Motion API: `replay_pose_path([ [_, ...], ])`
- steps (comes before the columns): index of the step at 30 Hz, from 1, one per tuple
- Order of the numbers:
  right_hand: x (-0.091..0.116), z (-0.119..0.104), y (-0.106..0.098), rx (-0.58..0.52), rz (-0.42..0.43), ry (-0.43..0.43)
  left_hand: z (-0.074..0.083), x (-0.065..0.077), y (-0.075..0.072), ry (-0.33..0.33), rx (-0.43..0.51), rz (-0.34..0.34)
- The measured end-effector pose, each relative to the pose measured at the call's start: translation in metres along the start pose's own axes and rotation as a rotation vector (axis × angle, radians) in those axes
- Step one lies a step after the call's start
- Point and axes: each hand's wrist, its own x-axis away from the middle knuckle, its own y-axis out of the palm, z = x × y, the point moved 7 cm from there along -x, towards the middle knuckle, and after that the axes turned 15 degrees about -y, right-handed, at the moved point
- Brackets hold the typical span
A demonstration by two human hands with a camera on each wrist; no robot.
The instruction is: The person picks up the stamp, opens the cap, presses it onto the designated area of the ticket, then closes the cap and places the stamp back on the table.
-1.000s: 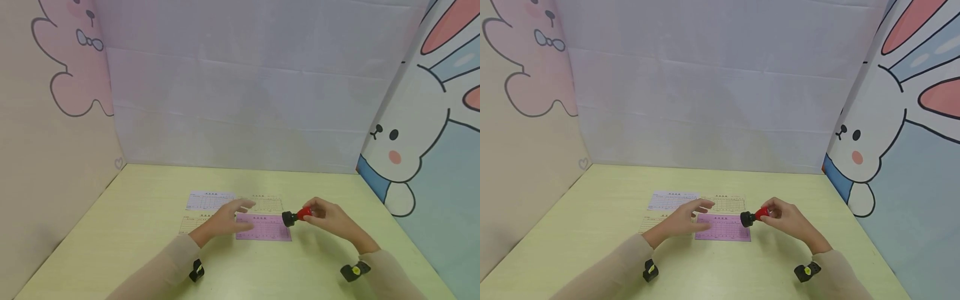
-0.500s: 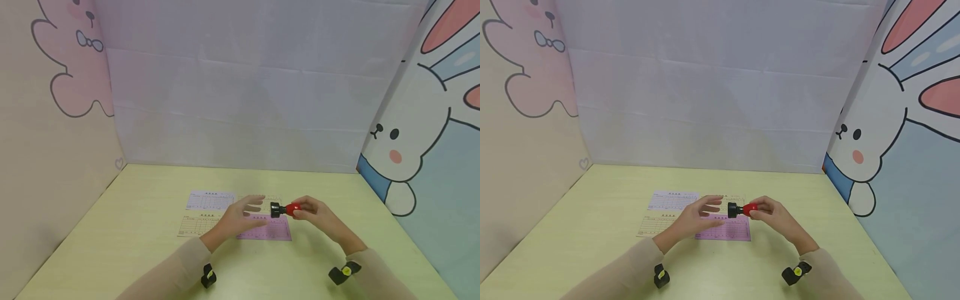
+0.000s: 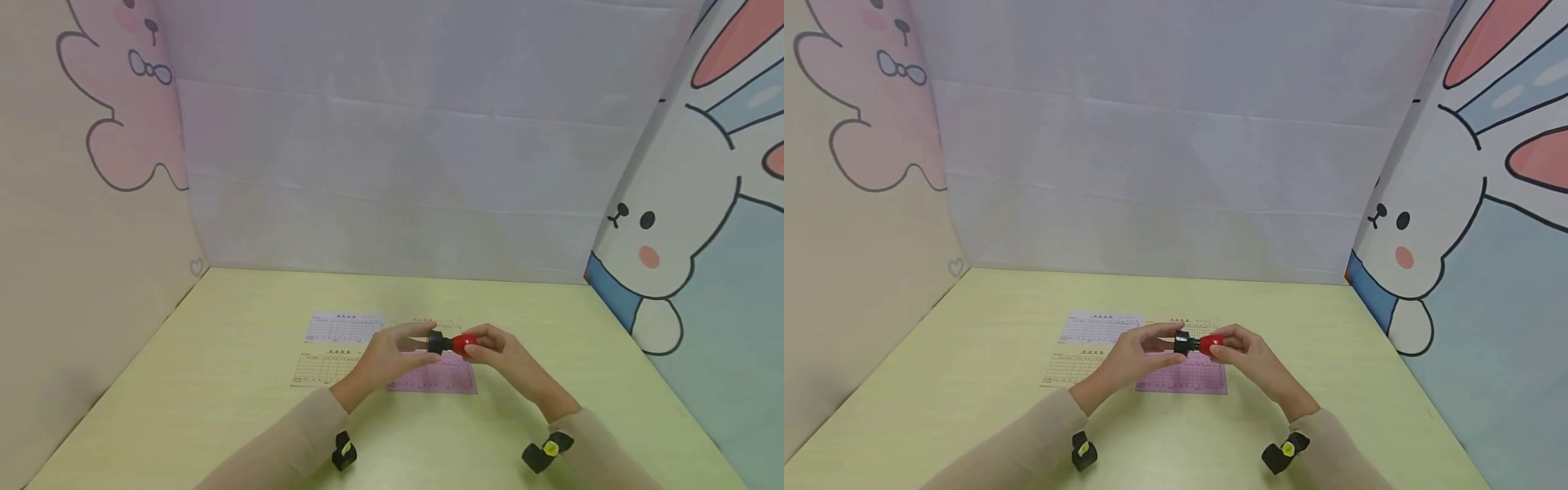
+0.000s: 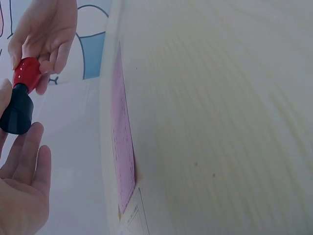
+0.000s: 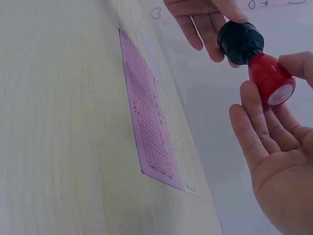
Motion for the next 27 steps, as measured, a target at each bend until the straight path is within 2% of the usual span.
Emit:
replay_pose_path([
  [7, -0.0033, 0.0012, 0.0056, -0.021, 0.017, -0.011, -0.0028, 0.0003, -0.0043, -0.019, 0.040, 0.029],
  [14, -0.0056, 0.0007, 0.0066, -0.021, 0.038, -0.037, -0.0011, 0.0021, -0.0063, 0.006, 0.048, 0.027],
  [27, -0.0069, 0.0008, 0.0053, -0.006, -0.012, -0.016, 0.0012, 0.0024, -0.0081, -0.003, 0.020, 0.013],
])
